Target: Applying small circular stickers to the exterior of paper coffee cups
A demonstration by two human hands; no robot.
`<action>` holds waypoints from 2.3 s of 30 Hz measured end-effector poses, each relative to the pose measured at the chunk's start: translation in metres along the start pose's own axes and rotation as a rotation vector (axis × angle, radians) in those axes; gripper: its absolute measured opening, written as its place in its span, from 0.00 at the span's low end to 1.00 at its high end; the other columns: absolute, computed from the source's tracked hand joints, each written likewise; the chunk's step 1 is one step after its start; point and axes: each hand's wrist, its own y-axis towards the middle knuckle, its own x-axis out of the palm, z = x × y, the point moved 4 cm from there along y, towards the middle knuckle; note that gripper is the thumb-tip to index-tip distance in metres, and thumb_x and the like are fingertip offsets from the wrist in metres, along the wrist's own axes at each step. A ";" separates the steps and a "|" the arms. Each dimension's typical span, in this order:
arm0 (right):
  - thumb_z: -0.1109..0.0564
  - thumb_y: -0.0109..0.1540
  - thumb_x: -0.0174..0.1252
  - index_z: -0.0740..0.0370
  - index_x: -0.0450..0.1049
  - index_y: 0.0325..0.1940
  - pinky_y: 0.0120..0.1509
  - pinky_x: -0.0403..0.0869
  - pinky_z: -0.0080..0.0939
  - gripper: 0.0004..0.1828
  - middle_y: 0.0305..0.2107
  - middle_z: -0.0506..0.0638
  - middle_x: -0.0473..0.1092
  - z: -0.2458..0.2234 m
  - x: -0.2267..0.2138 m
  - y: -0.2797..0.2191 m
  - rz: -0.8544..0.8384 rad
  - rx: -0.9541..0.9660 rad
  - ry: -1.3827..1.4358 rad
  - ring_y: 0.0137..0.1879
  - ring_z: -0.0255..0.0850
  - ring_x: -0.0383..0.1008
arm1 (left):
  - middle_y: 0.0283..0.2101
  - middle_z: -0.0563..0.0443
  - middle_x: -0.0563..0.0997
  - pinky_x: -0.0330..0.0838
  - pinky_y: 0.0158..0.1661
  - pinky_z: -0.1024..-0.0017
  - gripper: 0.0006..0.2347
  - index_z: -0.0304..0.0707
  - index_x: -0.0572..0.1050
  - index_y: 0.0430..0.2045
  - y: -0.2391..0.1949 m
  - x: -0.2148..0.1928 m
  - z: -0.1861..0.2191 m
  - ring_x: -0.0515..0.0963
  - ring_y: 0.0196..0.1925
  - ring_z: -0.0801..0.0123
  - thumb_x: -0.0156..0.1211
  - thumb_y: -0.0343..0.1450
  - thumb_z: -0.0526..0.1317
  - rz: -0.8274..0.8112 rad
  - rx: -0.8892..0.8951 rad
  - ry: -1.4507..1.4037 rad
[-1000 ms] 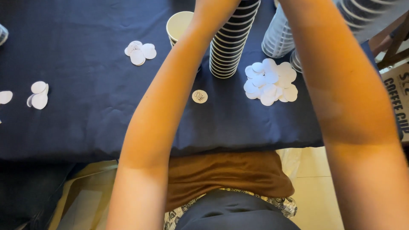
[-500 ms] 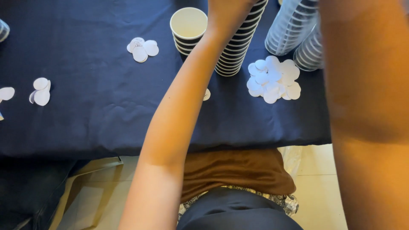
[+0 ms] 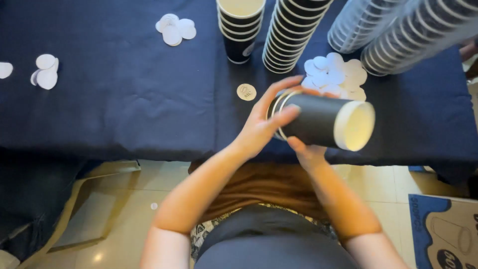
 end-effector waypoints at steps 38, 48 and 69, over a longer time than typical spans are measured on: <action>0.48 0.44 0.82 0.58 0.71 0.59 0.64 0.68 0.45 0.43 0.50 0.48 0.72 -0.083 0.038 0.044 -0.024 -0.242 -0.652 0.55 0.48 0.70 | 0.47 0.36 0.72 0.72 0.57 0.52 0.21 0.27 0.68 0.49 -0.043 -0.044 0.090 0.75 0.53 0.40 0.51 0.74 0.50 0.140 0.548 1.011; 0.47 0.42 0.85 0.59 0.61 0.67 0.70 0.66 0.66 0.57 0.57 0.65 0.71 -0.037 0.017 0.072 0.234 0.321 -0.484 0.63 0.67 0.70 | 0.51 0.38 0.65 0.69 0.60 0.52 0.29 0.27 0.63 0.53 -0.050 -0.067 0.106 0.68 0.58 0.44 0.39 0.77 0.61 0.324 0.513 1.206; 0.46 0.46 0.81 0.66 0.75 0.52 0.53 0.75 0.49 0.37 0.43 0.53 0.77 -0.089 0.077 0.019 -0.007 -0.333 -0.448 0.45 0.51 0.77 | 0.42 0.41 0.79 0.81 0.44 0.58 0.14 0.53 0.79 0.41 -0.064 -0.001 0.111 0.79 0.35 0.48 0.46 0.72 0.52 -0.070 0.947 1.490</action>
